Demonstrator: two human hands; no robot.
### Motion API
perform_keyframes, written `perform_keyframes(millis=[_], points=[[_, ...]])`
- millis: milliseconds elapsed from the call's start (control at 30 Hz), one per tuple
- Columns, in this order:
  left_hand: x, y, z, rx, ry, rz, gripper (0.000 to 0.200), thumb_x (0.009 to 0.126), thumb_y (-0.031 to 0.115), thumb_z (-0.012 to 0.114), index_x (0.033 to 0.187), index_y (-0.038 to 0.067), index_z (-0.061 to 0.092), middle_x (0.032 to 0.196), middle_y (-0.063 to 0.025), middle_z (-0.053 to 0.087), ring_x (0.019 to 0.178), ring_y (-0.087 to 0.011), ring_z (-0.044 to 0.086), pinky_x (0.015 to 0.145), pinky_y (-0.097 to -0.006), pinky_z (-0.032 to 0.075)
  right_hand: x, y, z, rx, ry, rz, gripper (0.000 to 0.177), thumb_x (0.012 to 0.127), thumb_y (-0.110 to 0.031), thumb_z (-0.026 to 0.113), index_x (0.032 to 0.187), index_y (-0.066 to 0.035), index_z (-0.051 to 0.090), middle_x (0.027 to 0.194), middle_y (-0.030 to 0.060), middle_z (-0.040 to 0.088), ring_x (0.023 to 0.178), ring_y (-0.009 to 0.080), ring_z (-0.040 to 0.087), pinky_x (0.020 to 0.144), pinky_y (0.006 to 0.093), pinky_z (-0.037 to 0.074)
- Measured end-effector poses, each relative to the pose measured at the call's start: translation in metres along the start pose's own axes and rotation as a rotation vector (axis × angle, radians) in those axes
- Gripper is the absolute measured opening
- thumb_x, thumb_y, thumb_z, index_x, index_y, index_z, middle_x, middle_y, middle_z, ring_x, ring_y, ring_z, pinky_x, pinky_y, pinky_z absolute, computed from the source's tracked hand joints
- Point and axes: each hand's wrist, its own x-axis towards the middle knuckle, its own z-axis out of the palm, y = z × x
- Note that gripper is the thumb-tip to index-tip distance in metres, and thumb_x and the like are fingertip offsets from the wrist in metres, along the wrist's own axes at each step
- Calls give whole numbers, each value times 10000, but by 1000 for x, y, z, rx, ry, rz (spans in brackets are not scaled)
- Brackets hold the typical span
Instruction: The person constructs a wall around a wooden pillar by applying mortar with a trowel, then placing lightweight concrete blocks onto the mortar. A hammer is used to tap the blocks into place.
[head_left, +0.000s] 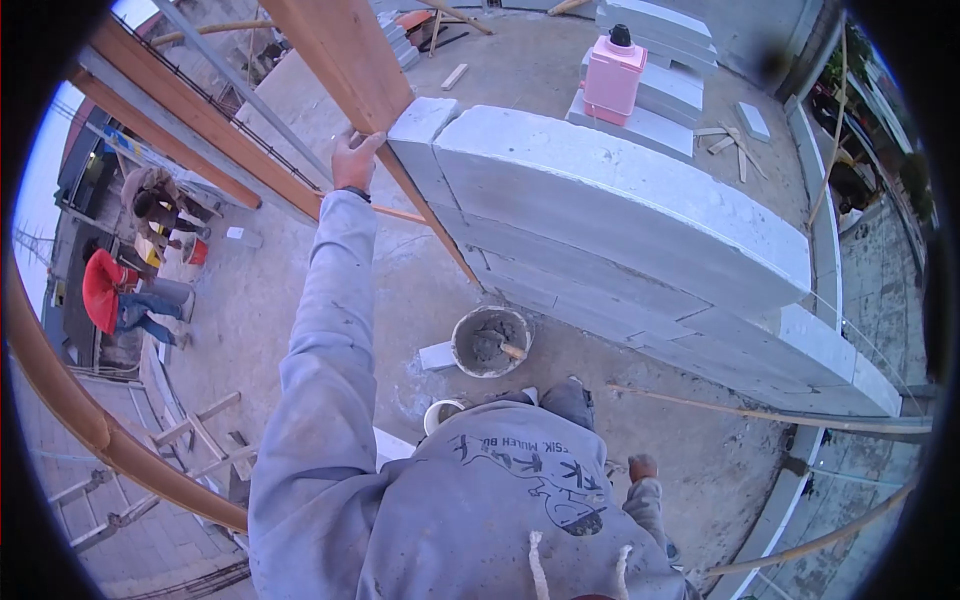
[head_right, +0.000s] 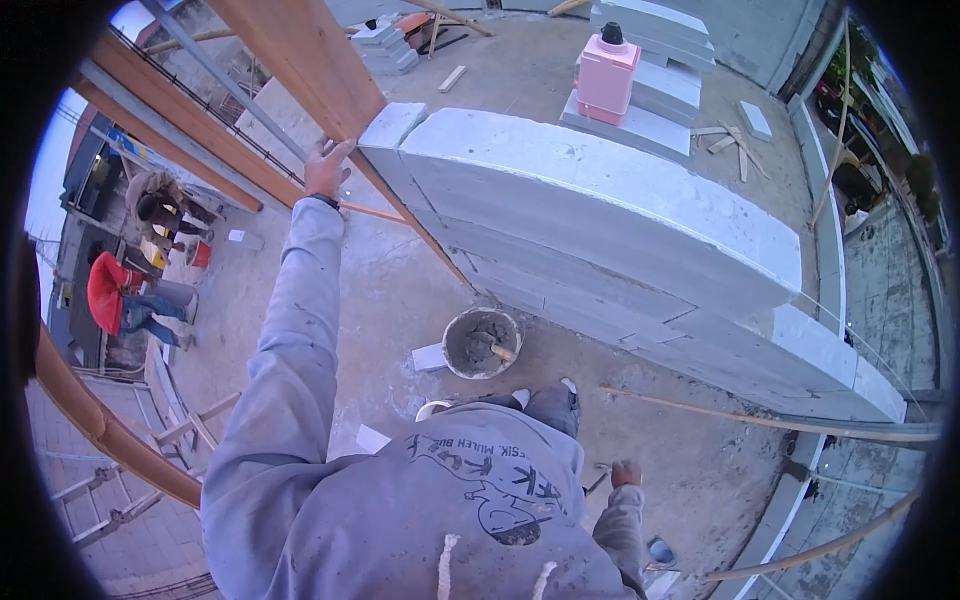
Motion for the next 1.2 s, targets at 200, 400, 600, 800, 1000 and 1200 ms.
perform_keyframes(millis=[200,400,600,800,1000,1200], points=[[15,-20,-7,-5,-41,85,680,686,80,659,1264,-107,353,1131,-214,558,1054,-250,552,911,-291,416,24,-38,-124,495,176,262,286,743,-297,585,875,-60,676,952,184,640,909,358,602,779,425,469],[18,-6,-8,148,-31,52,636,642,54,634,1223,-89,419,1120,-208,575,1021,-249,573,882,-284,435,51,41,-47,156,193,82,170,776,-212,591,887,-95,647,785,105,657,786,238,643,675,366,504],[56,-40,-14,133,40,67,468,628,44,615,1074,-87,567,993,-182,636,916,-235,615,822,-279,469,8,52,2,-64,-199,-115,142,797,-217,539,834,-105,617,781,88,654,742,278,644,650,404,517],[48,-25,-12,25,96,-80,358,648,32,585,980,-96,623,877,-155,661,777,-208,646,688,-265,515,-44,5,-41,-49,-326,-129,208,805,-258,470,826,-99,604,802,114,654,765,307,640,655,440,505],[59,-31,-24,-40,-28,-161,329,658,20,572,965,-83,632,797,-91,641,613,-114,571,494,-217,429,-22,12,-49,667,-353,283,189,843,-245,473,839,-85,573,776,85,638,636,245,627,502,390,490],[42,-36,-24,-77,-70,-165,354,739,42,601,1070,-84,591,859,-91,640,690,-108,581,573,-197,442,5,10,-70,963,-209,483,176,904,-221,408,871,-95,526,755,82,588,574,212,591,441,355,462]])
